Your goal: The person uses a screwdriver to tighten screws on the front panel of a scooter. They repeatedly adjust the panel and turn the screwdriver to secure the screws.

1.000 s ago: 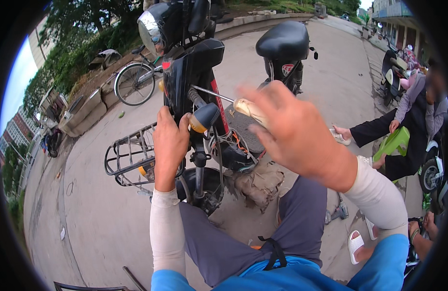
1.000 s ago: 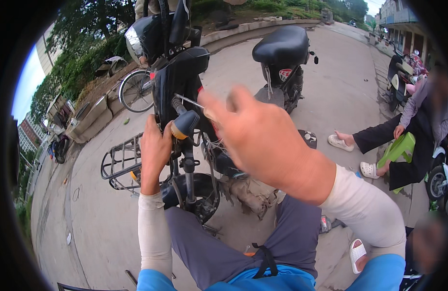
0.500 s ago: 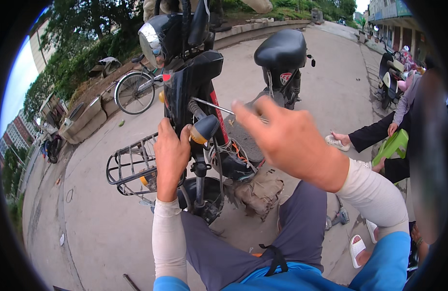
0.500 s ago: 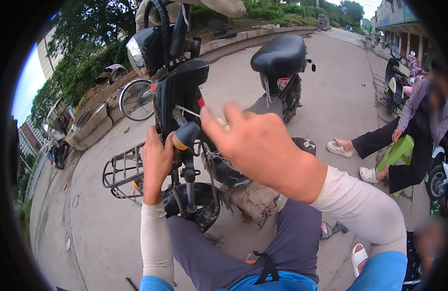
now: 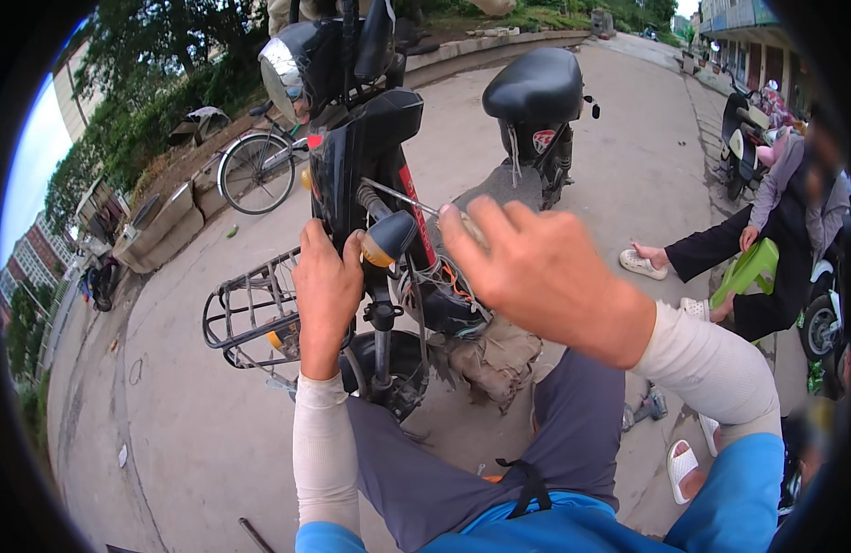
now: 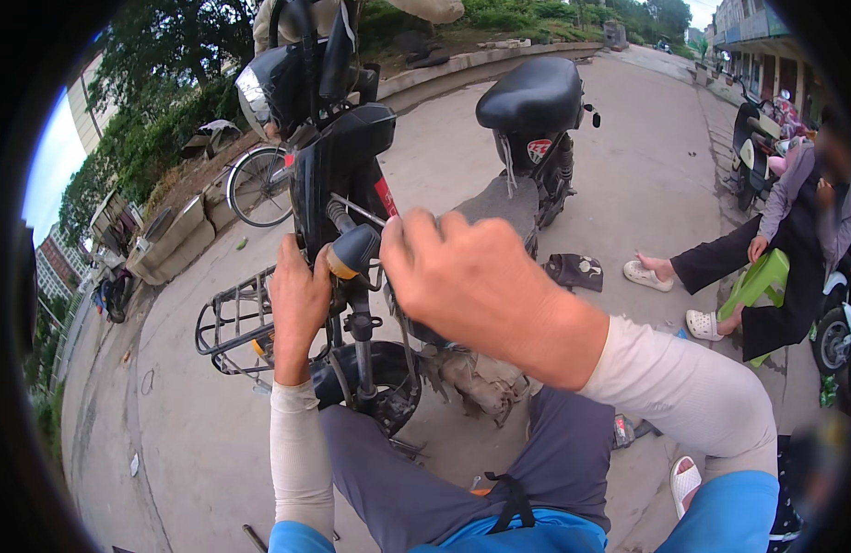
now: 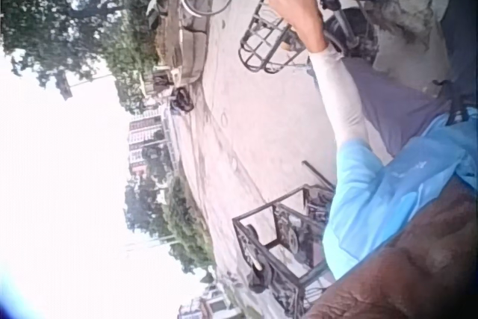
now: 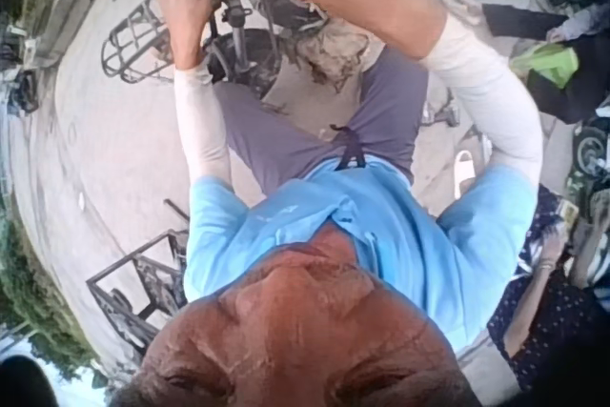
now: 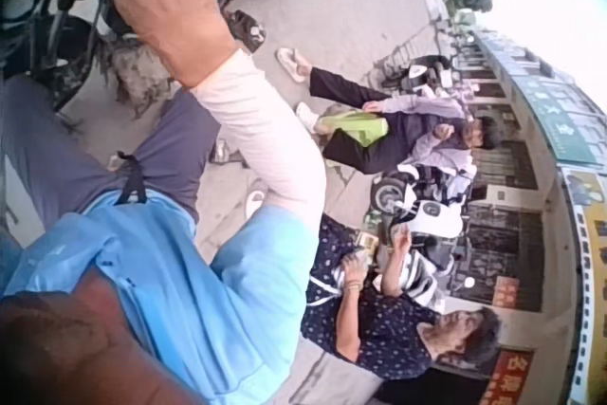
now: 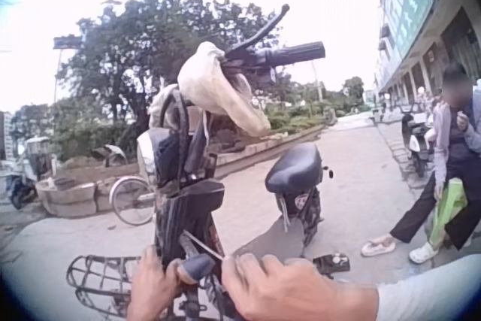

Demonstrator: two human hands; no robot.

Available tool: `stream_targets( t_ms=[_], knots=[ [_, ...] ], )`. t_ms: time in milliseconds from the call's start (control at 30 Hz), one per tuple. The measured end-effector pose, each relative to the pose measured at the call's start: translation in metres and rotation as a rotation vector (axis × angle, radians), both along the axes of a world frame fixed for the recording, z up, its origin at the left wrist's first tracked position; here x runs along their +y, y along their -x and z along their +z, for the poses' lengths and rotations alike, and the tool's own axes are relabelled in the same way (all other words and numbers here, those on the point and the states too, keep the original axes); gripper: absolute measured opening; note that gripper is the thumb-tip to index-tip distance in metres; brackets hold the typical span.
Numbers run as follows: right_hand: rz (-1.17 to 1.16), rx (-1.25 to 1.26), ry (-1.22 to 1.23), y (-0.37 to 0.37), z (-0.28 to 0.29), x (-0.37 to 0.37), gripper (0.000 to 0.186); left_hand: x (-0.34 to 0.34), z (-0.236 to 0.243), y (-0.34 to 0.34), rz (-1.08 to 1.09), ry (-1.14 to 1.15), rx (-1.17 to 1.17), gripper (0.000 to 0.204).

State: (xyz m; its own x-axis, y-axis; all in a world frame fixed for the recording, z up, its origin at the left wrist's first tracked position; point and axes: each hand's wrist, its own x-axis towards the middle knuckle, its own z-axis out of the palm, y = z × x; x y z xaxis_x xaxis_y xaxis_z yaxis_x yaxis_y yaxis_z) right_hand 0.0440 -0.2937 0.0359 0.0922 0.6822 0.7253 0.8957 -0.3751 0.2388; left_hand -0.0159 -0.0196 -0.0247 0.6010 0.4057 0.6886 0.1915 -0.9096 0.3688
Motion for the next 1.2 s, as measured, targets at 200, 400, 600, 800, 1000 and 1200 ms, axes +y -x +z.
stream_targets(
  t_ms=[200, 400, 600, 800, 1000, 1200],
  knots=[
    [0.302, 0.889, -0.173, -0.014, 0.012, 0.0, 0.034, -0.006, 0.001, -0.002, 0.04, 0.044, 0.003, 0.043],
    [0.068, 0.009, -0.105, -0.01, 0.002, 0.002, 0.045, 0.004, -0.002, 0.0, 0.006, -0.037, -0.018, 0.045],
    [0.092, 0.502, -0.044, -0.004, 0.011, 0.0, 0.046, -0.006, -0.003, -0.003, 0.042, 0.003, -0.01, 0.043],
    [0.281, 1.301, -0.279, 0.003, 0.023, 0.0, 0.044, 0.0, -0.002, 0.001, 0.052, -0.003, 0.002, 0.042],
    [-0.025, -0.111, 0.058, -0.004, -0.005, 0.002, 0.043, -0.001, -0.004, 0.0, 0.039, -0.035, -0.015, 0.043],
    [0.281, 1.117, -0.218, -0.006, 0.016, 0.004, 0.041, -0.001, -0.004, 0.001, 0.059, -0.024, -0.012, 0.043]
  ],
)
